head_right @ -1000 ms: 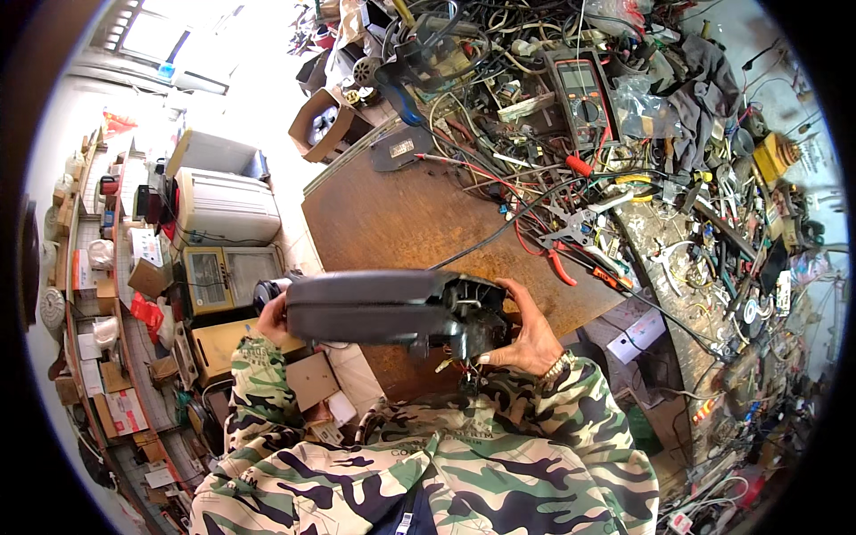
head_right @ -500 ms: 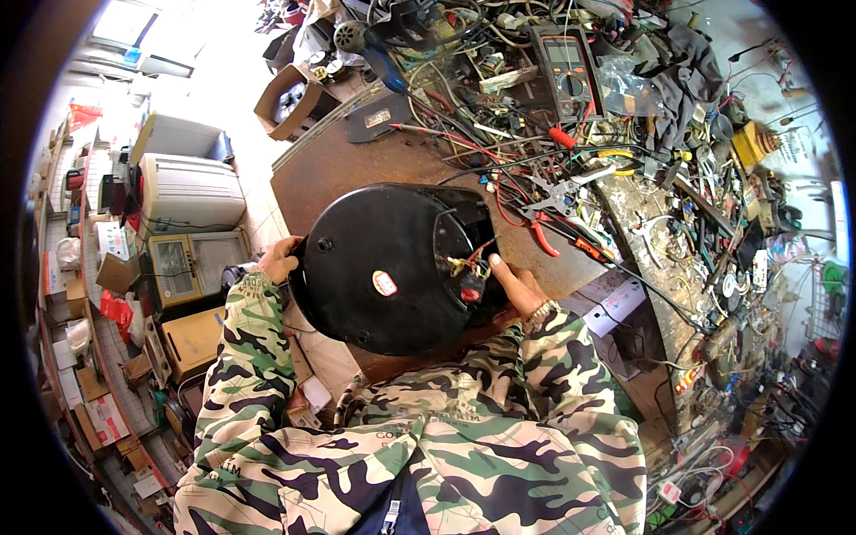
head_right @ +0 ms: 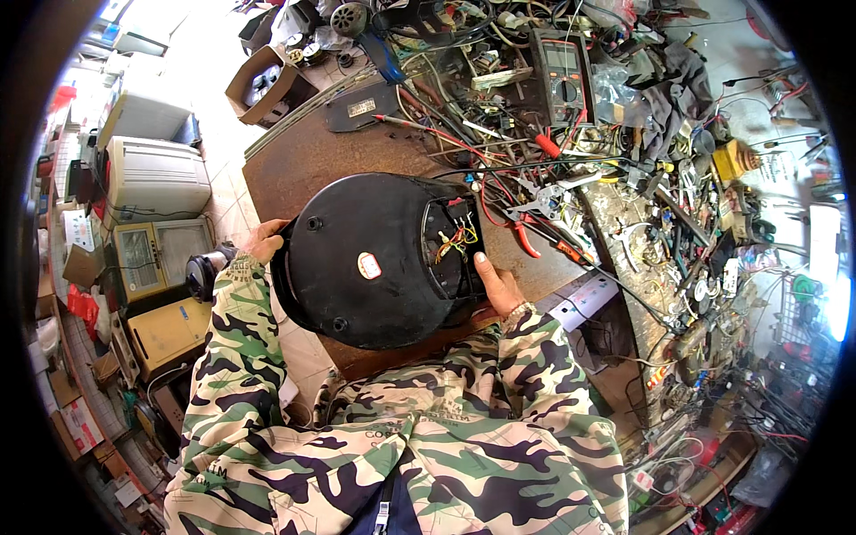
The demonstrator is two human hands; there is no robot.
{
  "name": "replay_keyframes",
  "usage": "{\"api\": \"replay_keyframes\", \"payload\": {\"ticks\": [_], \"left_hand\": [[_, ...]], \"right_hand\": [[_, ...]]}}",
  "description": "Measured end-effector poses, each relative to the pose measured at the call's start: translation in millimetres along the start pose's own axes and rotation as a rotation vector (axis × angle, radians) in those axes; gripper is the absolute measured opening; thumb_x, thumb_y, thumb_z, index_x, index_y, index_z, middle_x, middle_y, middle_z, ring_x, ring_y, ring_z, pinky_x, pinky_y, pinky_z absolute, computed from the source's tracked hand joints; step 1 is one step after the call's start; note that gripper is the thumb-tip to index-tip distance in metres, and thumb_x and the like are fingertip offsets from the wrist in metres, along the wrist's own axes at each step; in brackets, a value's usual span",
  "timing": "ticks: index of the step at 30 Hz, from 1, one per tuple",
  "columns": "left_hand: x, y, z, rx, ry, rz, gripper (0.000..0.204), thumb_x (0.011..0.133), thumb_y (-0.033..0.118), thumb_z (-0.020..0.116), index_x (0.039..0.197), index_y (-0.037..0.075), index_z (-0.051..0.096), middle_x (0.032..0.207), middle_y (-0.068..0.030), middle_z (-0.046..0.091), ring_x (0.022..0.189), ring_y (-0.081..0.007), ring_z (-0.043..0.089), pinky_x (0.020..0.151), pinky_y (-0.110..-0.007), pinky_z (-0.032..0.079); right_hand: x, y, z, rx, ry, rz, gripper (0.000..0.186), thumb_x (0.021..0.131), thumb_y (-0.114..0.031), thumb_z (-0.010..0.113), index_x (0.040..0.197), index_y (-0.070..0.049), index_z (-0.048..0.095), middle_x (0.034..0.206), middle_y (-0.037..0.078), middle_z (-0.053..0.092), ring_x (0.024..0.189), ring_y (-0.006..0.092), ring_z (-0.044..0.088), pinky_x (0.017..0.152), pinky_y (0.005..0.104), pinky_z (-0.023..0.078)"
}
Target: The person disassembles a black electric kettle on a cluttered workbench. They use a screwdriver to remove screws from the base, then pry open the plastic casing with a hammer to access the internal wiring and heating element.
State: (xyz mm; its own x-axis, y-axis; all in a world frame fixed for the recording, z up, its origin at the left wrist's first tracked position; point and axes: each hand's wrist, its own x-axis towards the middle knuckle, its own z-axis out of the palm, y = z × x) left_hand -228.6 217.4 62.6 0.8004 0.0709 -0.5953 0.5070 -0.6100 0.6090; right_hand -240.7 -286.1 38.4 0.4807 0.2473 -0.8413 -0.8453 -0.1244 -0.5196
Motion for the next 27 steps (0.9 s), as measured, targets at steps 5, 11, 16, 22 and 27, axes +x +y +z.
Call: {"api": "replay_keyframes", "payload": {"ticks": [5, 11, 16, 22, 27], "left_hand": [[-16.7, -1.0, 15.2, -0.047, 0.186, 0.052, 0.050, 0.082, 0.016, 0.056, 0.126, -0.006, 0.065, 0.119, -0.0185, 0.071, 0.115, -0.0270, 0.065, 0.104, -0.035, 0.046], [-61.2, -40.9, 46.2, -0.190, 0.478, 0.054, 0.050, 0.094, 0.030, 0.064, 0.130, -0.005, 0.062, 0.117, -0.0182, 0.070, 0.112, -0.0243, 0.065, 0.098, -0.034, 0.049], [-93.1, -67.2, 90.2, -0.160, 0.560, 0.002, 0.058, 0.097, 0.031, 0.064, 0.138, -0.008, 0.052, 0.119, -0.0176, 0.068, 0.107, -0.0225, 0.065, 0.094, -0.032, 0.050], [-104.8, -37.0, 96.7, -0.559, 0.369, -0.005, 0.047, 0.098, 0.033, 0.059, 0.126, -0.004, 0.058, 0.106, -0.0104, 0.068, 0.094, -0.0195, 0.062, 0.085, -0.034, 0.051], [-100.0, -46.7, 98.5, -0.423, 0.438, 0.025, 0.034, 0.096, 0.019, 0.061, 0.122, -0.003, 0.061, 0.102, -0.0102, 0.071, 0.088, -0.0165, 0.066, 0.081, -0.031, 0.053]], "right_hand": [[6.3, 16.4, -3.9, -0.056, 0.136, -0.102, 0.097, 0.088, -0.077, 0.054, 0.126, 0.012, 0.060, 0.101, 0.023, 0.069, 0.080, 0.0311, 0.071, 0.057, 0.0418, 0.061], [13.5, 48.6, -0.8, -0.043, 0.209, -0.223, 0.088, 0.094, -0.070, 0.051, 0.127, 0.012, 0.058, 0.101, 0.020, 0.068, 0.078, 0.0270, 0.067, 0.064, 0.0389, 0.060], [-15.4, 47.3, 12.6, 0.146, 0.203, -0.167, 0.091, 0.090, -0.069, 0.060, 0.134, 0.009, 0.047, 0.101, 0.026, 0.059, 0.078, 0.0337, 0.068, 0.062, 0.0438, 0.063], [8.9, 74.1, 9.9, 0.235, 0.223, -0.320, 0.072, 0.095, -0.063, 0.059, 0.118, 0.005, 0.058, 0.092, 0.014, 0.067, 0.077, 0.0239, 0.067, 0.062, 0.0380, 0.059], [31.0, 73.4, 5.3, 0.226, 0.274, -0.260, 0.038, 0.097, -0.035, 0.058, 0.113, 0.000, 0.062, 0.088, 0.009, 0.068, 0.074, 0.0225, 0.068, 0.064, 0.0370, 0.059]]}}
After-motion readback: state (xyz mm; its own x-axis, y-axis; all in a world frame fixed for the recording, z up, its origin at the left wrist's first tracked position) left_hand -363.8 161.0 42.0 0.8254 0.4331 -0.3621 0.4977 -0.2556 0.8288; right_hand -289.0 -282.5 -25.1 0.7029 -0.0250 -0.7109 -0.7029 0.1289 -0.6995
